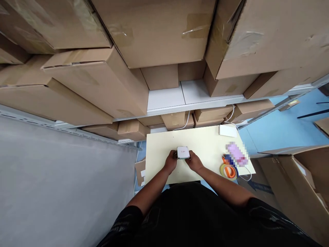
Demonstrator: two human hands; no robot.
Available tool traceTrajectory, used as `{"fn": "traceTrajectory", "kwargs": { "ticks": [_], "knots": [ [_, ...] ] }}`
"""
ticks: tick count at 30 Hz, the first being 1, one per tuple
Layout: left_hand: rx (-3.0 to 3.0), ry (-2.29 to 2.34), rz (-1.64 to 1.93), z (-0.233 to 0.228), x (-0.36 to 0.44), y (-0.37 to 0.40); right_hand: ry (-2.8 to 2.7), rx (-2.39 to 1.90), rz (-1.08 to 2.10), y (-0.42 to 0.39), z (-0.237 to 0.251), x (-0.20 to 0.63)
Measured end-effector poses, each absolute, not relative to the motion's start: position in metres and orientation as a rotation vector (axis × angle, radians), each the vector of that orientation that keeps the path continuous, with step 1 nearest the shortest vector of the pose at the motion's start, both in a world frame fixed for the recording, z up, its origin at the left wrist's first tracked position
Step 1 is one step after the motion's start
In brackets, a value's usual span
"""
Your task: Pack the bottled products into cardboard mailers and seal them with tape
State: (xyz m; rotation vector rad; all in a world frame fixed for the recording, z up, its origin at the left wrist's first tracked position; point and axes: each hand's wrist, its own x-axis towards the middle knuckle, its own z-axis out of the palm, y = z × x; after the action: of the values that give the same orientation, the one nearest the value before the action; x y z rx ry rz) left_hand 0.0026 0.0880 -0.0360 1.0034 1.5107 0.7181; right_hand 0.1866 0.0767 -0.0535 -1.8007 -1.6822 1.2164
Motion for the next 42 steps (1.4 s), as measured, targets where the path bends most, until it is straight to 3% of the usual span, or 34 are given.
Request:
{"fn": "traceTrajectory", "kwargs": {
  "ticks": [6,15,26,42],
  "knots": [
    [1.105,1.563,0.751,-0.03,-0.008,0.077,-1.704,-1.746,1.154,0.069,-0.041,0.2],
    [1.449,1.444,0.948,0.016,-0.021,0.068,-1.849,-1.387,0.894,0.065,0.002,0.206],
    [1.543,1.348,0.992,0.03,-0.022,0.103,-1.859,-1.379,0.74,0.096,0.018,0.201],
    [1.533,1.5,0.619,0.018,-0.006,0.121,-1.951,-1.522,0.969,0.103,0.004,0.191]
  ]
}}
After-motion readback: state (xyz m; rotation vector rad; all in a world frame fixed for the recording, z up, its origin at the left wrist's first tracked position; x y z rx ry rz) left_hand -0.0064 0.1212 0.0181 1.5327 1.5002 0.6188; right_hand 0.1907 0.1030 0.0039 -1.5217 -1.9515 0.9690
